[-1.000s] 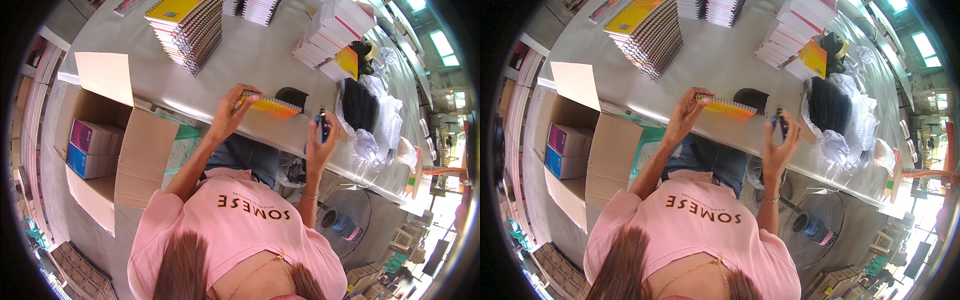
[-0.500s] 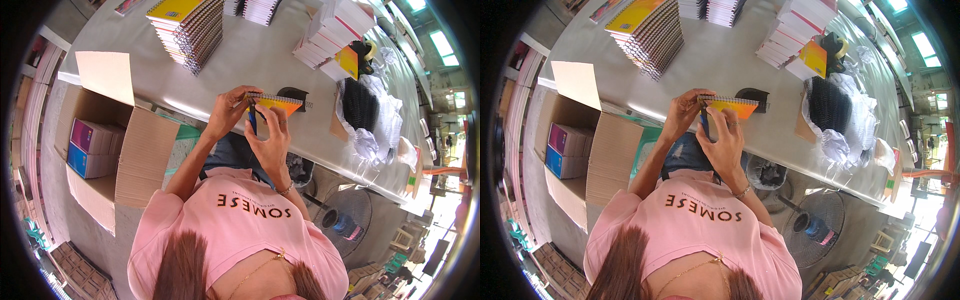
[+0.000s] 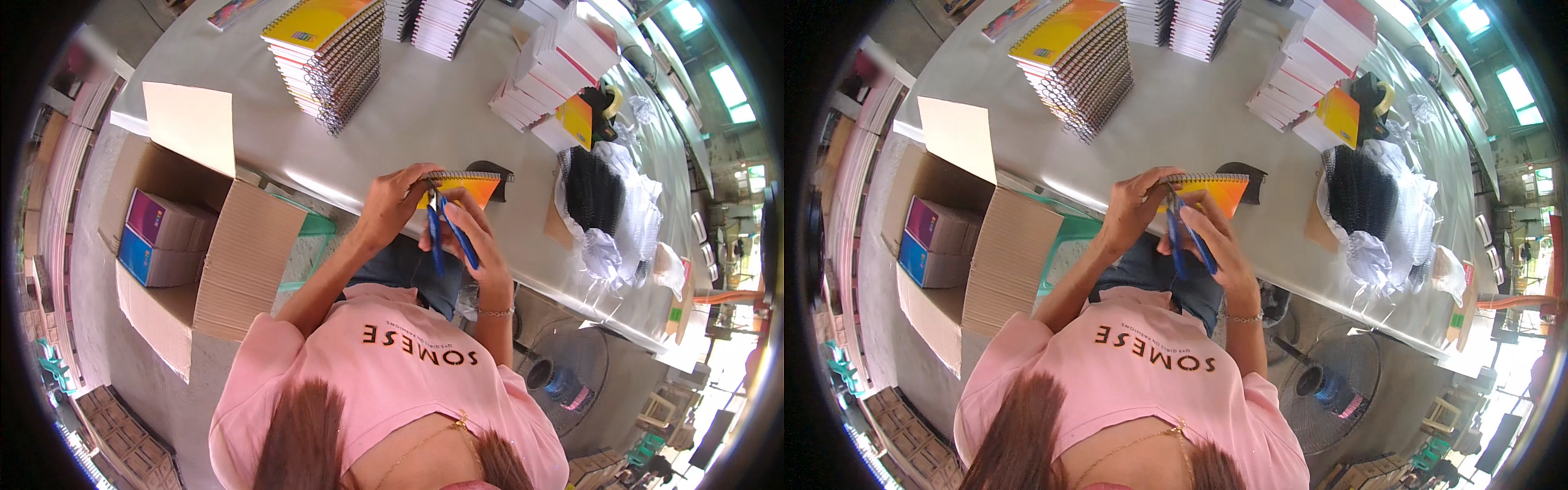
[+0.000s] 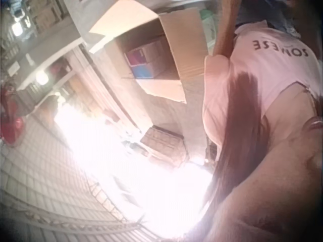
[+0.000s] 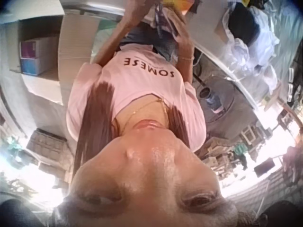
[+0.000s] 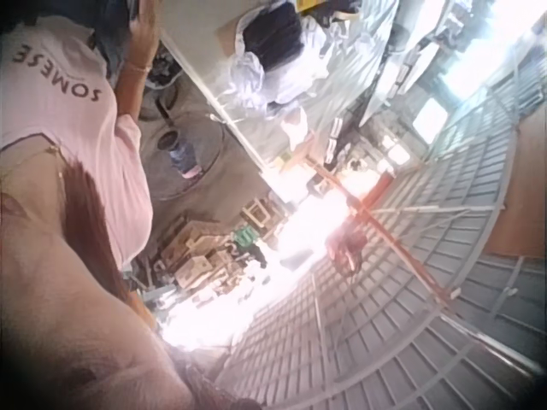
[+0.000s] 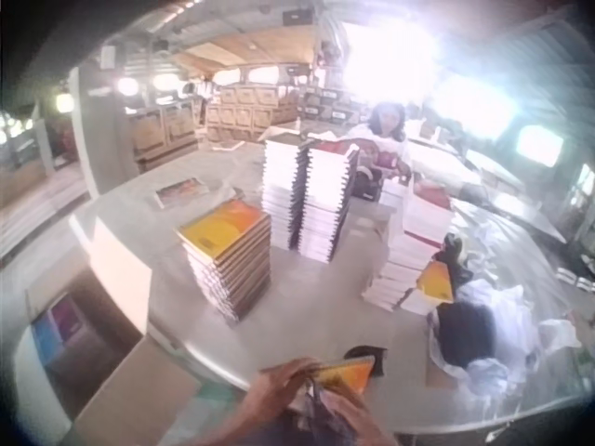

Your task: The person assembles notebooks by hand and using pliers, by picking up a notepad, inserting a spiral binding, trimming the excess binding with pliers, and stacking the completed notebooks on a table.

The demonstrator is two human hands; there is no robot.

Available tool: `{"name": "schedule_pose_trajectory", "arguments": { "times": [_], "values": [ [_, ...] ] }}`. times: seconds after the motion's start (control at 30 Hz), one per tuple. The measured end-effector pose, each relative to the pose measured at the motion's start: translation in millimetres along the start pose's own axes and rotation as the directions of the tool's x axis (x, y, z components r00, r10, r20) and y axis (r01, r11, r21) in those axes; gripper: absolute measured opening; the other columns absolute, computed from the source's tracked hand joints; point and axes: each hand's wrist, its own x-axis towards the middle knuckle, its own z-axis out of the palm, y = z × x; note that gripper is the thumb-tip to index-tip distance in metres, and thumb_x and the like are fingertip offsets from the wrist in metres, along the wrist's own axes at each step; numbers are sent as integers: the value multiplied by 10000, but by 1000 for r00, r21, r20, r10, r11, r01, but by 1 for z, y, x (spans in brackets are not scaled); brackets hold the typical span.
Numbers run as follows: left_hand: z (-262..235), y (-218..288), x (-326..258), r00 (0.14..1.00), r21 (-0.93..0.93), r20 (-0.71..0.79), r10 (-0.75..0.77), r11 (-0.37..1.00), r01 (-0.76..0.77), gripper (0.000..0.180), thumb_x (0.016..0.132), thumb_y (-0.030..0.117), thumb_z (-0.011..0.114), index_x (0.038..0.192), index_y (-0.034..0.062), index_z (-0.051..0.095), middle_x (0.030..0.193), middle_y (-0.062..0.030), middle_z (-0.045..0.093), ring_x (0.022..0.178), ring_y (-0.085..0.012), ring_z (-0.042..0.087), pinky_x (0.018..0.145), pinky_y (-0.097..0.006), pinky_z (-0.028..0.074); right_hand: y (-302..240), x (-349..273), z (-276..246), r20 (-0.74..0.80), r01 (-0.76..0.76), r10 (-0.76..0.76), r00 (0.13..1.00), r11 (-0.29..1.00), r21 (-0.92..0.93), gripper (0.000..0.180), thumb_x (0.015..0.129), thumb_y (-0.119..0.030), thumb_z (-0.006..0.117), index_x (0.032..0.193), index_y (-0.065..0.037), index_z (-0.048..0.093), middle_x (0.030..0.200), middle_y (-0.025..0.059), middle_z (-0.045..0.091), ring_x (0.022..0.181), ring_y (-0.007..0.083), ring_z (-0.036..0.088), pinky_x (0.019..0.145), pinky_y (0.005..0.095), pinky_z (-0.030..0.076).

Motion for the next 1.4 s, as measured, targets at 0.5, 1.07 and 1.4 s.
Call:
{"name": "schedule_pose_trajectory", "arguments": {
  "times": [0.5, 1.07, 1.4],
  "values": [
    [-177, 140, 136, 751, 434, -303, 587, 786, -439, 323, 987, 227, 422, 1088, 30, 658, 959, -58, 608, 899, -171, 527, 855, -300, 414, -24, -4, -153, -314, 26, -621, 718, 474, -880, 244, 883, -147, 647, 1084, -8, 641, 1054, 96, 636, 1019, 205, 581, 946, 317, 427],
    [-152, 40, 260, 800, 560, 570, 186, 625, -544, 342, 953, 288, 401, 936, 79, 670, 1047, -76, 515, 1107, -240, 500, 1021, -403, 350, -58, -22, -141, -344, 30, -623, 702, 509, -861, 218, 926, -183, 641, 1052, -6, 650, 975, 72, 643, 837, 125, 590, 752, 270, 481],
    [-162, 56, 263, 770, 399, 618, 158, 781, -480, 398, 931, 333, 424, 928, 45, 698, 1038, -102, 555, 1059, -259, 530, 1006, -374, 365, -158, 86, -227, -197, -113, -886, 420, 165, -980, 319, 878, -239, 676, 1035, 39, 674, 875, 139, 700, 780, 222, 674, 716, 326, 514]
  ]
}}
